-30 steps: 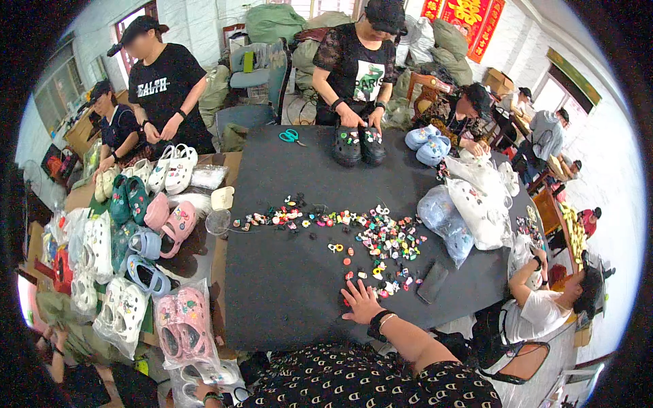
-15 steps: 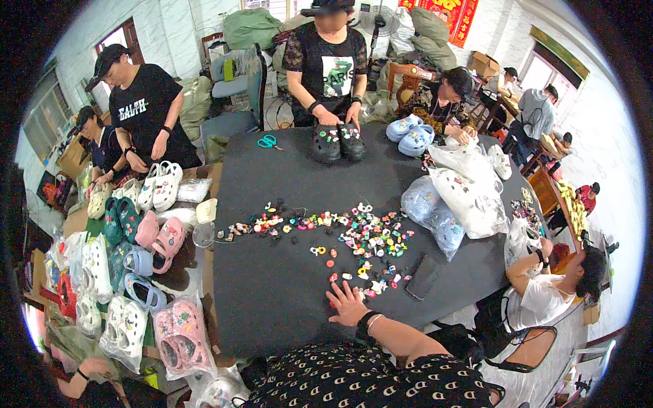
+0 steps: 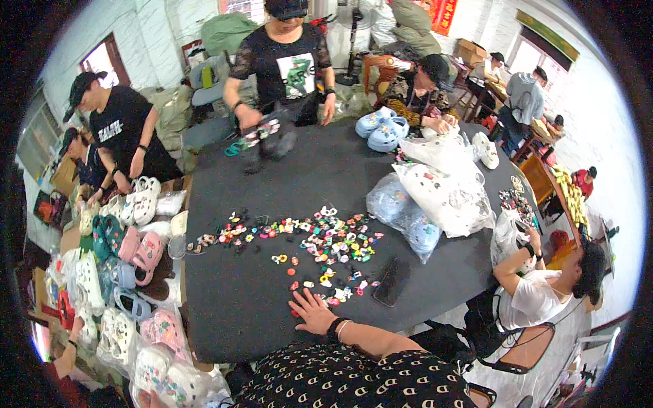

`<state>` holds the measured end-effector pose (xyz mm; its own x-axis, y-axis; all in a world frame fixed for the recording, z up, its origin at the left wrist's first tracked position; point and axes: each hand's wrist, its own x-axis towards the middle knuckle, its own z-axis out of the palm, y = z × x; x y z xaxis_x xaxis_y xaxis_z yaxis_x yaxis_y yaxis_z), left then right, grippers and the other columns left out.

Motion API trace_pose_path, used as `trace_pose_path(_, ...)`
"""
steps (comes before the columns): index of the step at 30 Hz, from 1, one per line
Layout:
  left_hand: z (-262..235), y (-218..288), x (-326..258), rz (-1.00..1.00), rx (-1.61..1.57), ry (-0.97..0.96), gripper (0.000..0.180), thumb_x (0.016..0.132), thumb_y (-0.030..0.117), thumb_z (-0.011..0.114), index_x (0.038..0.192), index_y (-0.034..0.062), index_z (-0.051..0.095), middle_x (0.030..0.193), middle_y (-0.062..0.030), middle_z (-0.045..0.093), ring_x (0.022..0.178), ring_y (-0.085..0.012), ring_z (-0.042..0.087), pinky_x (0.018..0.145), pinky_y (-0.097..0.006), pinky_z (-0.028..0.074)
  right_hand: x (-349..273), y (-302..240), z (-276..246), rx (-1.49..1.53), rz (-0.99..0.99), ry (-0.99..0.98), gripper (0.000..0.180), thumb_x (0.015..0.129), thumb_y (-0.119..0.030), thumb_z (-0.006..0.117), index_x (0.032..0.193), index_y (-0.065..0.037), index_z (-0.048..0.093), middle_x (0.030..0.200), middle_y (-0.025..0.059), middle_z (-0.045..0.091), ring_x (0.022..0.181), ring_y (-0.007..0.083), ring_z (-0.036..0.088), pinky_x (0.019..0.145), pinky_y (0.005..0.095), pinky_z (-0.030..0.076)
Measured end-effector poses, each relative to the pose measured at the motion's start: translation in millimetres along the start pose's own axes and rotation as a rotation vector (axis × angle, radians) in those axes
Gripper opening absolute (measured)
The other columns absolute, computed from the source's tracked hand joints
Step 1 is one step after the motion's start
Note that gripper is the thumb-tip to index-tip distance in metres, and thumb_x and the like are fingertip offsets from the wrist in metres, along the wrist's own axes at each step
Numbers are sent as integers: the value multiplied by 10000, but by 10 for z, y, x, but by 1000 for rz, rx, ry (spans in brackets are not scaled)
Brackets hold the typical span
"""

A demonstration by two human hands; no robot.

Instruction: Decorating plastic clogs with charms and packing them into bags.

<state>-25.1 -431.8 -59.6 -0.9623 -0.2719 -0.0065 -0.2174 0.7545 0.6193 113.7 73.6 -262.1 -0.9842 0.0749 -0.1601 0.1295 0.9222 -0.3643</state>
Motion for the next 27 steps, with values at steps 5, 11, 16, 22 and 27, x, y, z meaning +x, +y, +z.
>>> trace_pose_path(5,720,755,-60,-61,-427,-93,330,864,180,594,1126,24,468,1004,-129,548,899,-262,529,799,-390,430,47,65,-130,17,-131,26,792,818,-418,651,1441,-91,288,1528,146,169,1404,395,134,1094,541,227)
trace_pose_path(11,1936,1502,-94,96,-533,-416,96,861,56,567,941,52,516,816,5,480,704,-99,443,629,-244,379,36,343,-107,250,-242,-4,536,812,-273,659,1256,-12,509,1448,186,322,1362,402,252,1064,517,317)
trace_pose_path(16,2453,1681,-342,92,-591,-786,187,882,82,582,1062,40,555,686,-26,577,579,-95,518,494,-247,398,110,431,-101,376,-304,82,358,771,-129,659,1109,-39,583,1271,200,504,1231,398,424,1059,447,343)
trace_pose_path(22,2343,1595,-419,494,-323,-408,263,835,129,640,1076,49,572,655,-87,595,587,-172,572,568,-307,459,-26,542,-158,464,-315,156,279,760,-58,637,1035,-34,603,1228,185,536,1192,394,456,1067,479,325)
trace_pose_path(27,2145,1220,-143,368,-85,-86,408,831,237,666,1123,-17,534,1131,-219,576,1058,-346,532,899,-438,410,-110,503,-245,621,-49,240,272,794,-91,633,1054,-13,616,1124,200,606,1091,350,550,950,422,428)
